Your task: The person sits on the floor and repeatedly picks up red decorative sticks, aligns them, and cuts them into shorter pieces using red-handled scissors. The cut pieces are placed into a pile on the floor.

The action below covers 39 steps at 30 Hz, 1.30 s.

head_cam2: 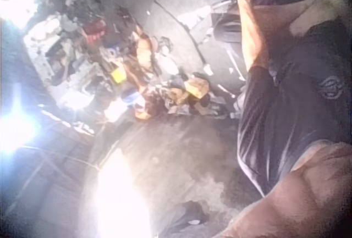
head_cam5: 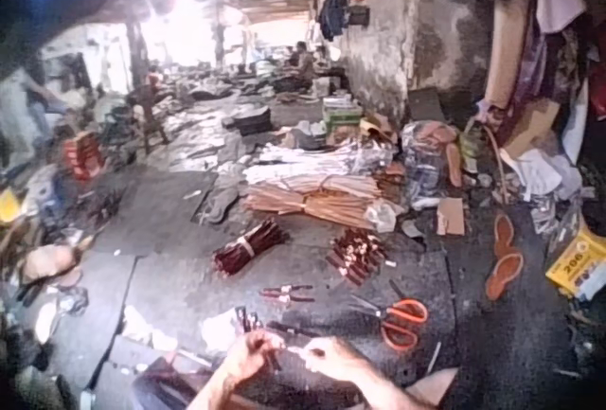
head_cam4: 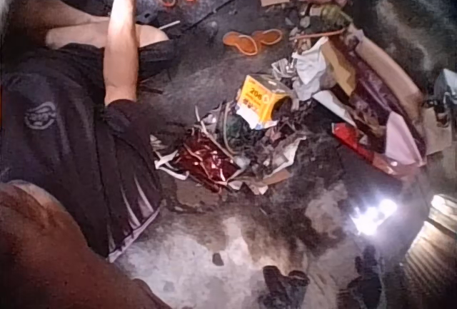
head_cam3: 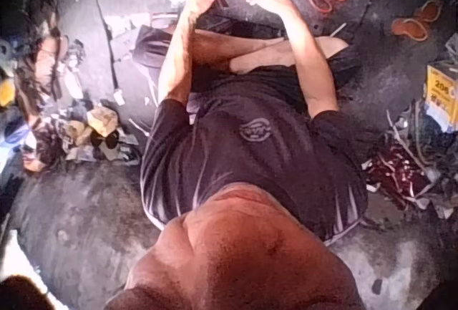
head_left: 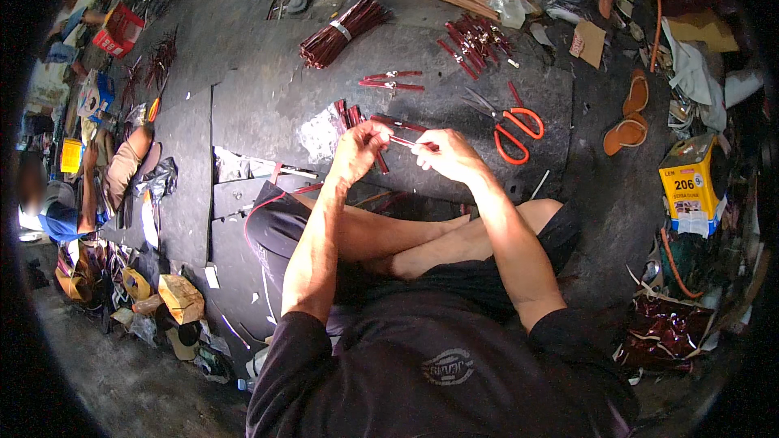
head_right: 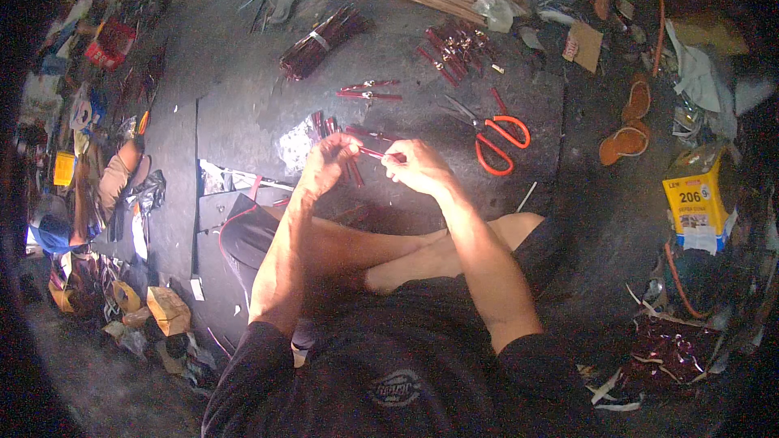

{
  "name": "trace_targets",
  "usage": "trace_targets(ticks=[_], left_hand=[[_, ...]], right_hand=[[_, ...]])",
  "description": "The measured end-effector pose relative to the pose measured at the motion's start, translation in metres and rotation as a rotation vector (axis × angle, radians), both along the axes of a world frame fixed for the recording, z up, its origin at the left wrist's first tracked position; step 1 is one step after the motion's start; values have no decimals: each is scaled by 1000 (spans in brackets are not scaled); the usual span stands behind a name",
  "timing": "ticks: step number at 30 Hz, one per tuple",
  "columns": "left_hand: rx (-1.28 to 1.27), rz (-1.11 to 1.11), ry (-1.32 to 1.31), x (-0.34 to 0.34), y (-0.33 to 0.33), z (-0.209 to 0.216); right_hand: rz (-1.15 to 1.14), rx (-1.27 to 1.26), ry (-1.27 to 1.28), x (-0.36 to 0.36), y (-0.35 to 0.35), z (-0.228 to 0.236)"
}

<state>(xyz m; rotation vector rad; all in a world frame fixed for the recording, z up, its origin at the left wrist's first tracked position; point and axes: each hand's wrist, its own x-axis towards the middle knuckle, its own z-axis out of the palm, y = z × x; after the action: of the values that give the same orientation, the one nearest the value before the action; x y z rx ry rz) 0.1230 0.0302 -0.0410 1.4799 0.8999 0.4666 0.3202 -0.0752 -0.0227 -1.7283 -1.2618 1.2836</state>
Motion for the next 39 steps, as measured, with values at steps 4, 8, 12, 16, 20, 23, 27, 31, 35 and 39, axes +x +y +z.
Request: trace_targets(ticks=[4,8,12,16,20,23,27,31,35,39], left_hand=[[101,42,33,-16,14,-14],[87,86,43,-16,13,-6],[34,77,6,-11,16,-9],[647,98,274,1,39,-40],[711,14,426,8,58,-67],[789,-95,615,16,58,-76],[477,-16,422,25,42,-59],[432,19,293,24,36,-60],[493,94,318,20,32,-60],[731,34,366,17,12,-60]], right_hand=[[-27,-71,130,13,-13,6],[-145,-9,241,24,-13,-9],[-184,-11,248,40,-16,-8],[-178,-104,265,57,-17,-28],[-273,-216,252,58,-16,-23],[-270,-165,161,66,-15,-30],[-318,-172,281,71,-13,-46],[-367,-178,345,55,-6,-61],[-429,-178,216,41,-2,-74],[-424,-161,87,39,0,-74]])
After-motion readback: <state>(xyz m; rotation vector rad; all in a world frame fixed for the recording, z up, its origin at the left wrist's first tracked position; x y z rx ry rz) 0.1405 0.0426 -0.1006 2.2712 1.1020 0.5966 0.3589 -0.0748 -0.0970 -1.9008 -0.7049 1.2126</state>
